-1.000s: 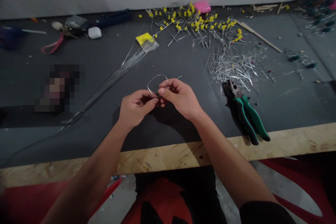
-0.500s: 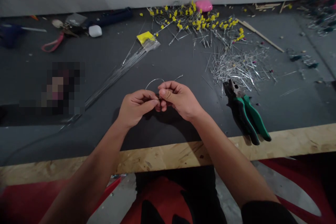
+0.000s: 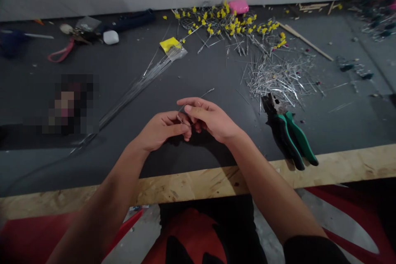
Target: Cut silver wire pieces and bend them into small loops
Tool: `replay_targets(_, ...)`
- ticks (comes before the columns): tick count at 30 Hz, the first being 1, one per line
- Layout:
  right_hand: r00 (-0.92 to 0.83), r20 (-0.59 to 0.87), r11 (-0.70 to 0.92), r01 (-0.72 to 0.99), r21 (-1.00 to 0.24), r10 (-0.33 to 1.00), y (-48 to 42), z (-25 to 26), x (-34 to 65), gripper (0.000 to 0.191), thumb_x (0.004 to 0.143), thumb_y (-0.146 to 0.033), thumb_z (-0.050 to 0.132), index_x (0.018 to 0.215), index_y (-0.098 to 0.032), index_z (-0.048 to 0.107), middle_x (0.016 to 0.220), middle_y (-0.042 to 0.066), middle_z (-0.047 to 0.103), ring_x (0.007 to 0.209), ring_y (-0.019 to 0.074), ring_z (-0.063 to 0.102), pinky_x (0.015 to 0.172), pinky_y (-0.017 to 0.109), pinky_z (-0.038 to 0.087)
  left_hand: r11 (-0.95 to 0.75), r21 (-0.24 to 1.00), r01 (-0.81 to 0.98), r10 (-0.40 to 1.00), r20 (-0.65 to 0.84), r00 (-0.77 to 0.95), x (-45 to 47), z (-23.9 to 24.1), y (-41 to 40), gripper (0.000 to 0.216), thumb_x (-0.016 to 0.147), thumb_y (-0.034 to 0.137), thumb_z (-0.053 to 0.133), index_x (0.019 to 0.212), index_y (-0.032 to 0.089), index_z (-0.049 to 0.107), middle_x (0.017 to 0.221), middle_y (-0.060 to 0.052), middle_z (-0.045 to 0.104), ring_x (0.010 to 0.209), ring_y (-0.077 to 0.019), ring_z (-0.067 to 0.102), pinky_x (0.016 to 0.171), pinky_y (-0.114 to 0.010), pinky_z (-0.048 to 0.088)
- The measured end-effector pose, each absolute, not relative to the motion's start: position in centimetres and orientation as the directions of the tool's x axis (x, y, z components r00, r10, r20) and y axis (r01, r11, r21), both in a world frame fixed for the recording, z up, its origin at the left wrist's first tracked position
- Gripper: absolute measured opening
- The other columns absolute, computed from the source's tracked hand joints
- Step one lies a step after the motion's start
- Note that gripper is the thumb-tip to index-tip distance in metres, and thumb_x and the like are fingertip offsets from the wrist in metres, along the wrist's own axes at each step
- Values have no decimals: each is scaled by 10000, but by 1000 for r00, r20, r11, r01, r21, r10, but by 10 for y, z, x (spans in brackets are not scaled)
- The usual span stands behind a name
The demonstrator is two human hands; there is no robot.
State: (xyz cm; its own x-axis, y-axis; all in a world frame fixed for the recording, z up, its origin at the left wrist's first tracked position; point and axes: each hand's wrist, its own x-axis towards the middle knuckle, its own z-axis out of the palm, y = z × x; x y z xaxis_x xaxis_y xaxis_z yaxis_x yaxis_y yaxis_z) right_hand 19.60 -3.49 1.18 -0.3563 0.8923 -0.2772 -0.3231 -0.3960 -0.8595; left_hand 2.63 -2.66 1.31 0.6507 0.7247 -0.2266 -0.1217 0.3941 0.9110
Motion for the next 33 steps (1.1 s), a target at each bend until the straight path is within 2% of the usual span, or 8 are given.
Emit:
replay_targets(3, -336, -275, -380, -302, -874, 901, -35, 10, 196, 189, 815, -331, 636, 953, -207, 675, 541, -71, 487, 453, 47, 435, 424, 170, 345, 435, 897, -82, 701, -280, 656, 25, 13, -26, 121, 737, 219, 698, 720, 130, 618, 669, -10, 658, 596, -93, 607, 636, -247, 501)
replay_targets(6, -300, -227, -327, -345, -880, 927, -35, 8, 196, 134, 834, -325, 614, 886, -214, 668, 559, -69, 482, 479, 55, 460, 470, 185, 386, 486, 859, -162, 734, -300, 609, 25, 11, -24, 138, 719, 224, 720, 732, 130, 620, 657, 1, 647, 600, -89, 609, 634, -238, 506)
replay_targets(12, -228, -153, -233, -385, -893, 962, -34, 8, 194, 136, 843, -347, 603, 939, -258, 642, 585, -70, 489, 511, 65, 474, 501, 192, 403, 544, 789, -286, 752, -307, 584, 25, 8, -23, 133, 741, 231, 718, 794, 139, 639, 753, -10, 674, 692, -93, 642, 693, -227, 521)
replay_targets(16, -181, -127, -188, -373, -909, 975, -34, 9, 193, 162, 845, -384, 593, 958, -274, 632, 579, -72, 464, 508, 68, 451, 505, 199, 398, 553, 763, -335, 756, -292, 585, 25, 10, -24, 120, 741, 203, 717, 810, 141, 640, 817, -13, 675, 709, -88, 643, 678, -212, 523)
replay_targets(27, -162, -136, -184, -341, -922, 977, -34, 3, 189, 156, 828, -377, 617, 866, -228, 638, 555, -72, 470, 502, 57, 438, 483, 186, 381, 600, 690, -405, 743, -292, 602, 24, 8, -23, 92, 776, 189, 674, 824, 160, 601, 812, -10, 686, 649, -76, 647, 639, -184, 542)
replay_targets(33, -200, -217, -276, -348, -896, 956, -36, 7, 184, 174, 776, -358, 671, 832, -219, 582, 595, -61, 577, 495, 58, 513, 419, 167, 331, 629, 676, -384, 714, -306, 629, 26, 7, -24, 103, 772, 194, 679, 824, 149, 603, 773, -7, 681, 639, -78, 651, 637, -180, 551)
